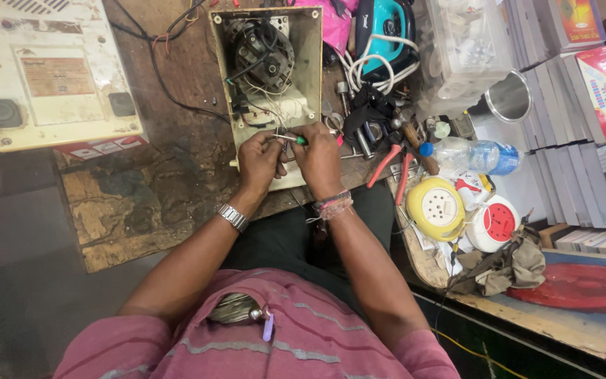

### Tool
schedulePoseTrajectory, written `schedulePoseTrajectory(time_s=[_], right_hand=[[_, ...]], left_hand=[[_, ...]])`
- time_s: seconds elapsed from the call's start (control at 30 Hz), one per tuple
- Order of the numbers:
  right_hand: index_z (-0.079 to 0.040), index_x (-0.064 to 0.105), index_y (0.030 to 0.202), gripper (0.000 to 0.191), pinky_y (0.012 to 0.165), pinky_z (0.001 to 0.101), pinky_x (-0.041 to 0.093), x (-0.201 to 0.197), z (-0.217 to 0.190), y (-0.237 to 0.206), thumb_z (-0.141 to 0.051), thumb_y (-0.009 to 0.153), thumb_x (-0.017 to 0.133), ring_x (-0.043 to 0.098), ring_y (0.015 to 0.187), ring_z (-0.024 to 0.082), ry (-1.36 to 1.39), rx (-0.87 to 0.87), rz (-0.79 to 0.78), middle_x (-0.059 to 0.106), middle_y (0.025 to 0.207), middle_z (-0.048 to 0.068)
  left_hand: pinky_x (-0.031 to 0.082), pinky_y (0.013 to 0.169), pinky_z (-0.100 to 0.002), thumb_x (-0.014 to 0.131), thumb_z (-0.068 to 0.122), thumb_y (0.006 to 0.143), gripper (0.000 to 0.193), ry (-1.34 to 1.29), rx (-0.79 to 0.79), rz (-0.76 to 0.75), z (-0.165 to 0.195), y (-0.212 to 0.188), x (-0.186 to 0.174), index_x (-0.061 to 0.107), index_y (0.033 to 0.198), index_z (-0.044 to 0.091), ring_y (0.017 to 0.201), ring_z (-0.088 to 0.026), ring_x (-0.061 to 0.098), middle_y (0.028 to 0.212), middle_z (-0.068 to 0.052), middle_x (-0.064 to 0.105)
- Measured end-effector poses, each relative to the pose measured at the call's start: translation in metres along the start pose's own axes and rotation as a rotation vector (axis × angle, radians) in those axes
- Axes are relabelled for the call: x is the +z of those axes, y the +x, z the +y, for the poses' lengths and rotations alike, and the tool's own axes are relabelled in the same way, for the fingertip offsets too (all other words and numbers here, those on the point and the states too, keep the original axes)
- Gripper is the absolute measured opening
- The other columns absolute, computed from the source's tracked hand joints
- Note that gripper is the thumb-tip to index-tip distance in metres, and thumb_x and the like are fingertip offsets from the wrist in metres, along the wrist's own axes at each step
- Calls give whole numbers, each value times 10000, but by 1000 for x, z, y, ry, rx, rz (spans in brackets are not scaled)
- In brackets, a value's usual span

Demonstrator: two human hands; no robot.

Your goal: The person opens a cardboard box containing a hand mixer, then removes the back cover of a beige electrical appliance. Using a screwdriver, they loosen and tighten screws on internal wiring terminals while manipulating wires inside the open casing.

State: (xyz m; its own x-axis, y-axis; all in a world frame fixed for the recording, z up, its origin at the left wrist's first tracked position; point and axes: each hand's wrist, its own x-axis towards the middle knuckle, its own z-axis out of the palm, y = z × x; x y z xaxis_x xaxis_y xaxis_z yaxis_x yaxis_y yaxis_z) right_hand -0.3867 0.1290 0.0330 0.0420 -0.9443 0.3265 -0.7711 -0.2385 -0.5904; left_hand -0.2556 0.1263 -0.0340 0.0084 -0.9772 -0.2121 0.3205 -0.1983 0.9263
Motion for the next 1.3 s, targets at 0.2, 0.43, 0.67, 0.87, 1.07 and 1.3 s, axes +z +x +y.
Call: schedulePoseTrajectory(time_s=[0.2, 0.43, 0.67, 0.87, 1.07, 1.3], right_hand=[[-45, 754, 967, 197, 804, 445, 528, 13, 3, 2, -69, 772, 757, 673, 896, 355, 1, -10, 1, 673, 919, 155], [-35, 746, 961, 162, 740, 431, 541, 12, 4, 12, -146, 843, 744, 694, 788, 347, 94, 23, -13, 697, 863, 170], [-40, 778, 949, 242, 641, 433, 530, 7, 15, 56, -261, 850, 770, 696, 661, 358, 87, -3, -279, 689, 731, 196], [-44, 770, 936, 258, 697, 435, 555, 0, 15, 73, -252, 785, 781, 725, 749, 361, 26, 11, -435, 716, 802, 200], [-59, 769, 976, 275, 724, 454, 542, -6, 8, 64, -260, 789, 766, 716, 825, 382, -58, 64, -390, 738, 871, 197], [-65, 745, 1063, 282, 756, 440, 548, -15, 14, 72, -242, 844, 756, 716, 831, 372, 120, -145, -490, 727, 939, 199]], left_hand=[[396, 348, -225, 609, 99, 1006, 124, -30, 1, -21, -4, 2, -1, 665, 1045, -5, 432, -90, 571, 681, -33, 651], [404, 344, -236, 585, 119, 1025, 154, -23, -20, -9, -3, 4, -1, 653, 1093, 0, 417, -103, 571, 663, -27, 635], [404, 333, -252, 573, 136, 1019, 208, -2, -42, 2, 2, 3, 2, 634, 1158, -5, 392, -108, 550, 632, -31, 608], [425, 344, -257, 659, 156, 981, 225, 115, -25, 28, 8, -1, 5, 639, 1134, -8, 402, -109, 570, 619, -33, 629], [404, 348, -251, 684, 177, 977, 219, 30, -62, 38, 11, -2, 6, 666, 1087, -12, 404, -98, 549, 634, -14, 617], [394, 340, -251, 693, 186, 969, 243, 30, -47, 16, 9, 0, 5, 680, 1132, 6, 393, -93, 531, 611, -6, 586]])
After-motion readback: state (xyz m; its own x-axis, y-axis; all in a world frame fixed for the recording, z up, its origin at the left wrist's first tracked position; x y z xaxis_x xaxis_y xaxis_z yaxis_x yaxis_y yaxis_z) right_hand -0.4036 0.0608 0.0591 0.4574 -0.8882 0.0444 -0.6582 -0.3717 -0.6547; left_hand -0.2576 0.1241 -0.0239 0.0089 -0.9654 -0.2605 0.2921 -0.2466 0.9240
